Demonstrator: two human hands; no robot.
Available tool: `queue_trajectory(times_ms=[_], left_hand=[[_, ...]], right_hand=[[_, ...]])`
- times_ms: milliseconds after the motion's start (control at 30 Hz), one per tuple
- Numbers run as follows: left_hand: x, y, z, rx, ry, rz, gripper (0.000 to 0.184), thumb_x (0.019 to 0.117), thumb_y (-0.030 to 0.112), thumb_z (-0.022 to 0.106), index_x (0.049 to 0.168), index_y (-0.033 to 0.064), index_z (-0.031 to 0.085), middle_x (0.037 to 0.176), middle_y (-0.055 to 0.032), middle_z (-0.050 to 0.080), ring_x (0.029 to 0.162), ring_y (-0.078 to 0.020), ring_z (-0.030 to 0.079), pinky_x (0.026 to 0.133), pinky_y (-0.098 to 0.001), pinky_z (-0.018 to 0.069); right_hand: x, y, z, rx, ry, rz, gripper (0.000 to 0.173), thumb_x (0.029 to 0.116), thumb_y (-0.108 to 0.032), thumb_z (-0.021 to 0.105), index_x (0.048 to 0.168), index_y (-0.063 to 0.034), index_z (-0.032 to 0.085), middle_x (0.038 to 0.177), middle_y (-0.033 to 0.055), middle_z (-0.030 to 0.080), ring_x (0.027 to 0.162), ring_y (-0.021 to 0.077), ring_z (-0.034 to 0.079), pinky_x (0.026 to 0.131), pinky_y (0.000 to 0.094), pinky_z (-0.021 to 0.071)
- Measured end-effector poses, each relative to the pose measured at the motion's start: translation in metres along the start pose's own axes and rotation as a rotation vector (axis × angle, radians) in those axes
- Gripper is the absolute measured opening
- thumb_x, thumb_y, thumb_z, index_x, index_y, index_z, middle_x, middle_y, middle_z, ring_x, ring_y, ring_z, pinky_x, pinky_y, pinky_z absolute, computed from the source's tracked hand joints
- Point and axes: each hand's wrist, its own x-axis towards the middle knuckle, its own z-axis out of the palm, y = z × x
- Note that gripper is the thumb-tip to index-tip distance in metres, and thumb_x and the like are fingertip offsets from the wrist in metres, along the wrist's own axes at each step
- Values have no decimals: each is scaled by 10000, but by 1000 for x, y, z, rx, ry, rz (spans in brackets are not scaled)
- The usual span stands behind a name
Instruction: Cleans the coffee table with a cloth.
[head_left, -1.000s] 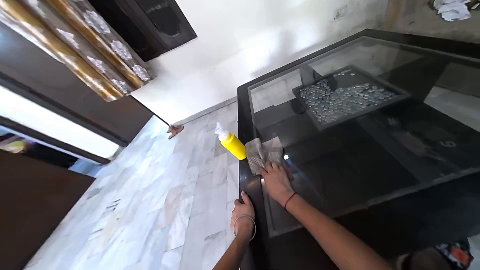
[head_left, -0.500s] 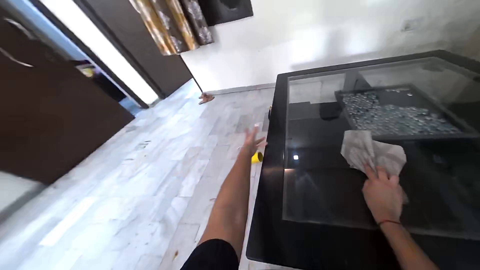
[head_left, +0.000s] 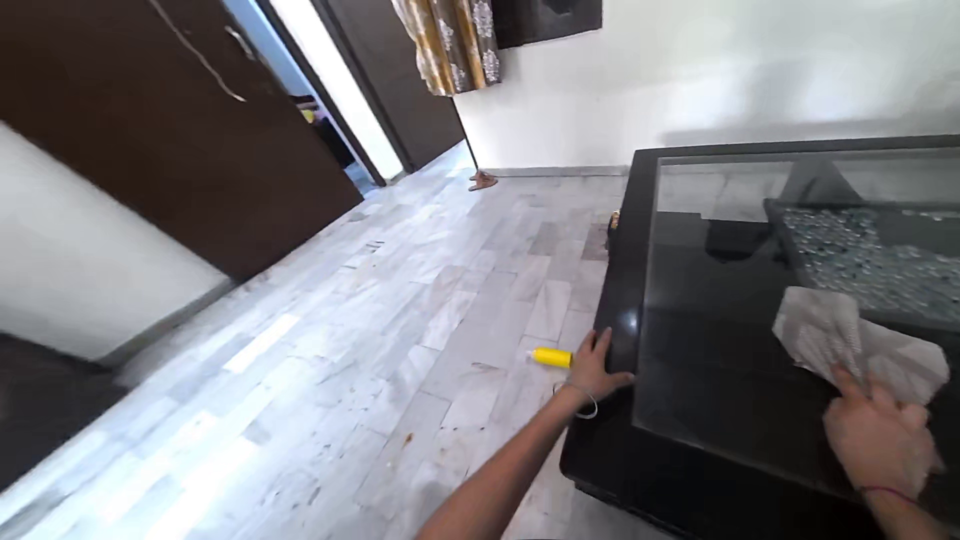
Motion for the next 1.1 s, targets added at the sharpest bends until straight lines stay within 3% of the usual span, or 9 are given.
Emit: queue_trajectory(times_ms=[100,367,500,600,667,733,833,967,1100], left_hand=[[-34,-18,16,-27,-21,39,818,976,302,722,1640,111,284,1738,-181,36,1569,-433,199,1230,-570,288],[-41,-13,19,31,-64,11,785,1013,345,662,1658,185,243,1753,-93,-15,1573,-427,180,1140,-615,392],[-42,-13,21,-8,-43,0,839,986,350,700,1660,178,230,1754,-87,-9,1576,-412,185,1148,-607,387],[-37,-22,22,-331,56,21,895,955,279,730,1649,65,207,1731,-194,77,1577,-399,194,1242,-559,269],[-25,-36,18,-704,70,-121,769,1058,264,578,1654,74,132,1696,-236,176,1539,-355,295,1218,-512,327],[7,-59,15,-920,104,-368,641,1113,386,438,1641,123,188,1597,-248,377,1350,-384,522,1027,-534,490],[73,-118,21,-1039,137,-647,640,1106,462,413,1614,111,244,1655,-228,264,1423,-432,411,1038,-591,445],[150,-181,24,-762,217,-717,676,1111,411,437,1626,43,200,1642,-301,255,1472,-485,333,1083,-674,371],[200,-213,26,46,53,-583,762,1030,252,630,1636,41,218,1695,-286,119,1493,-497,329,1179,-567,357]], right_hand=[[-9,-1,-7,-7,-26,46,432,1015,12,457,1408,-65,620,1466,348,500,1295,665,450,930,794,414],[-30,-16,-15,-31,-36,136,438,1017,9,429,1413,-39,611,1490,349,476,1316,650,444,964,765,418],[-28,-49,-3,29,-34,101,416,995,13,495,1386,-31,632,1461,370,487,1294,673,437,930,789,407],[-23,-84,4,70,-92,-7,429,964,39,561,1375,-47,651,1437,383,504,1275,673,456,926,780,417],[-16,-100,6,75,-156,-92,443,960,41,579,1382,-70,653,1436,359,521,1274,646,477,938,755,428],[-1,-105,12,49,-200,-170,446,958,36,581,1380,-86,660,1429,314,552,1251,601,520,928,707,464],[31,-108,21,-2,-249,-227,444,970,21,577,1383,-116,666,1431,267,573,1239,547,549,932,649,490],[68,-108,54,28,-115,-306,440,929,56,597,1321,-110,710,1330,267,637,1137,547,596,838,647,510],[94,-106,69,25,-86,-356,464,911,59,582,1324,-114,704,1312,258,637,1089,536,604,768,630,512]])
